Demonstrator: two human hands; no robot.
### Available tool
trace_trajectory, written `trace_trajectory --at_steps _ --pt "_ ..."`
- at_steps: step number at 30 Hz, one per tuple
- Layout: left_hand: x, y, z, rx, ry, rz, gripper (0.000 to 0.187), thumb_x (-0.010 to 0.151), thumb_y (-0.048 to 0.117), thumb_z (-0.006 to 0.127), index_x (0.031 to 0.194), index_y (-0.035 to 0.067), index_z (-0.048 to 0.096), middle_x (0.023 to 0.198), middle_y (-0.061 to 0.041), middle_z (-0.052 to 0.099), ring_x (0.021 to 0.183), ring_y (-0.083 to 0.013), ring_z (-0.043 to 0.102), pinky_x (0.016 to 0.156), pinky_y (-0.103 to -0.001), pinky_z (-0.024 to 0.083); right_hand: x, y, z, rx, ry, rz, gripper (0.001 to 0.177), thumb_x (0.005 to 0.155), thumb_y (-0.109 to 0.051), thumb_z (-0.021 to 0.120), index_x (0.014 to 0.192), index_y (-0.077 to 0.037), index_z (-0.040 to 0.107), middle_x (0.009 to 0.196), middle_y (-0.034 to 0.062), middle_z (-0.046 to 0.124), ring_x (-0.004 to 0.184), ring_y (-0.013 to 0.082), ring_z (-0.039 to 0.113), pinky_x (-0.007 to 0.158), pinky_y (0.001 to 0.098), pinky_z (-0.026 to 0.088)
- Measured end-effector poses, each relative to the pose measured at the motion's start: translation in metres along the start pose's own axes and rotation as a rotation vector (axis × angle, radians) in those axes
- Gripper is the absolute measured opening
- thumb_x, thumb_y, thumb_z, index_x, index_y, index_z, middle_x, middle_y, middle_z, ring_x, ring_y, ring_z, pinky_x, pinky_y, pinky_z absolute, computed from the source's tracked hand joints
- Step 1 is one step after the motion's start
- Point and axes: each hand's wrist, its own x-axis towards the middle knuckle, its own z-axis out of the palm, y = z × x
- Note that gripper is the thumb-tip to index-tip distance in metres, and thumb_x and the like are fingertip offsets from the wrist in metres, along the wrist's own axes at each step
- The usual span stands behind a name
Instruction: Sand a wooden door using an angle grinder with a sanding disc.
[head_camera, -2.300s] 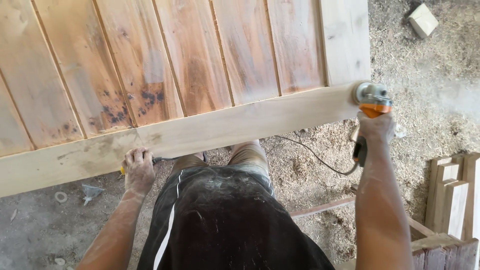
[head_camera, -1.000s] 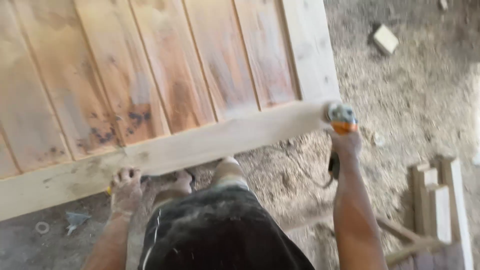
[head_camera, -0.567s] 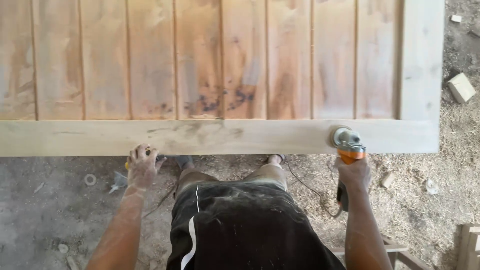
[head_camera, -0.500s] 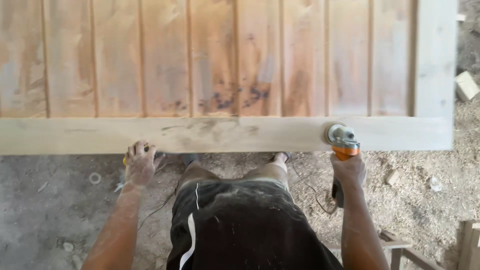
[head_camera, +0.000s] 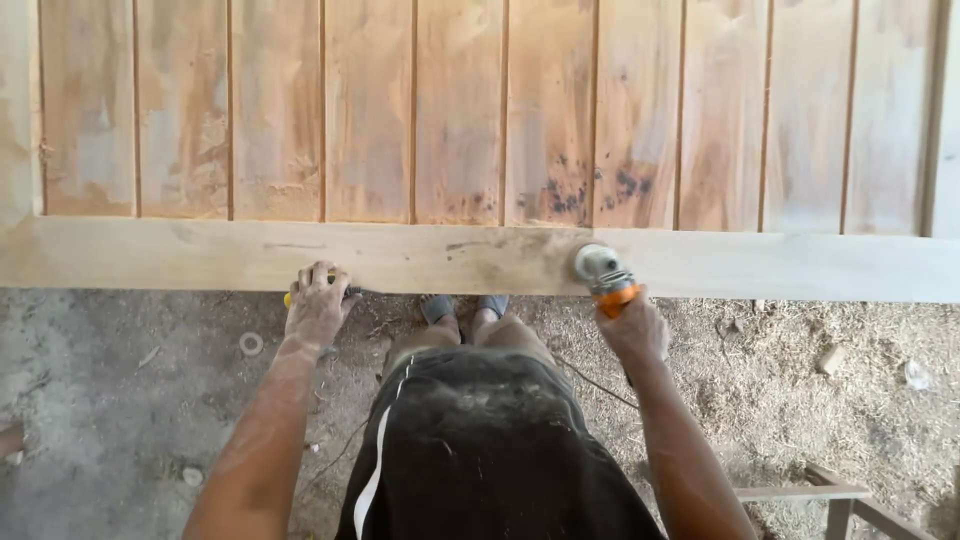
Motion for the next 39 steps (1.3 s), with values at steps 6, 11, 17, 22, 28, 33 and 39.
trace_trajectory --at_steps 6,11,17,22,28,33,39 --pt "-0.011 -0.032 -0.017 0.033 -0.03 0.004 0.045 0.085 0.043 0.076 0.119 0.015 0.068 0.138 -0.009 0.053 0.132 -0.033 0.046 0.104 -0.054 0.043 0.075 0.08 -0.011 0.131 0.169 0.186 0.072 0.082 -0.042 0.08 0.135 -0.003 0.052 0.108 0.0209 0.071 0.096 0.035 0.071 0.085 0.0476 0.059" --pt "0.0 -0.075 -0.031 0.018 0.033 0.037 0.045 0.087 0.04 0.077 0.122 0.013 0.068 0.137 -0.009 0.054 0.13 -0.0367 0.046 0.106 -0.054 0.043 0.06 0.045 -0.036 0.293 0.155 0.326 0.069 0.081 -0.036 0.077 0.136 -0.001 0.055 0.11 0.0212 0.072 0.094 0.0367 0.075 0.084 0.0474 0.062" --pt "0.009 -0.14 -0.025 0.045 -0.008 0.105 0.047 0.082 0.04 0.077 0.119 0.013 0.068 0.137 -0.01 0.055 0.131 -0.035 0.047 0.104 -0.052 0.043 0.025 -0.058 0.016 0.167 0.201 0.205 0.069 0.079 -0.043 0.082 0.121 0.008 0.06 0.107 0.0289 0.071 0.1 0.043 0.071 0.09 0.0502 0.056" --pt "0.004 -0.175 -0.017 0.016 -0.081 0.183 0.057 0.085 0.052 0.073 0.123 0.011 0.067 0.13 -0.012 0.057 0.126 -0.0343 0.048 0.101 -0.053 0.043 -0.022 -0.144 0.06 0.144 0.163 0.183 0.065 0.08 -0.043 0.082 0.115 0.008 0.062 0.103 0.0299 0.072 0.096 0.044 0.072 0.087 0.0509 0.057" --pt "0.006 -0.177 -0.016 0.002 0.057 0.257 0.053 0.086 0.048 0.073 0.124 0.012 0.064 0.131 -0.009 0.058 0.128 -0.0323 0.049 0.101 -0.052 0.042 -0.073 -0.229 0.108 0.114 0.126 0.145 0.059 0.081 -0.043 0.082 0.112 0.004 0.065 0.099 0.0265 0.074 0.091 0.0414 0.074 0.085 0.0509 0.058" --pt "0.007 -0.179 -0.022 -0.019 0.002 0.293 0.055 0.083 0.049 0.075 0.121 0.01 0.064 0.129 -0.012 0.057 0.125 -0.0335 0.049 0.095 -0.054 0.042 -0.1 -0.297 0.131 0.124 0.073 0.085 0.057 0.081 -0.041 0.082 0.112 0.002 0.064 0.097 0.023 0.074 0.088 0.038 0.075 0.082 0.0494 0.059" --pt "0.007 -0.183 -0.026 0.032 -0.038 0.326 0.054 0.081 0.043 0.079 0.12 0.009 0.062 0.131 -0.012 0.056 0.125 -0.0345 0.049 0.093 -0.053 0.044 -0.116 -0.361 0.16 0.129 -0.009 -0.037 0.058 0.081 -0.038 0.081 0.114 0.003 0.058 0.091 0.0202 0.073 0.084 0.0358 0.075 0.077 0.0479 0.061"
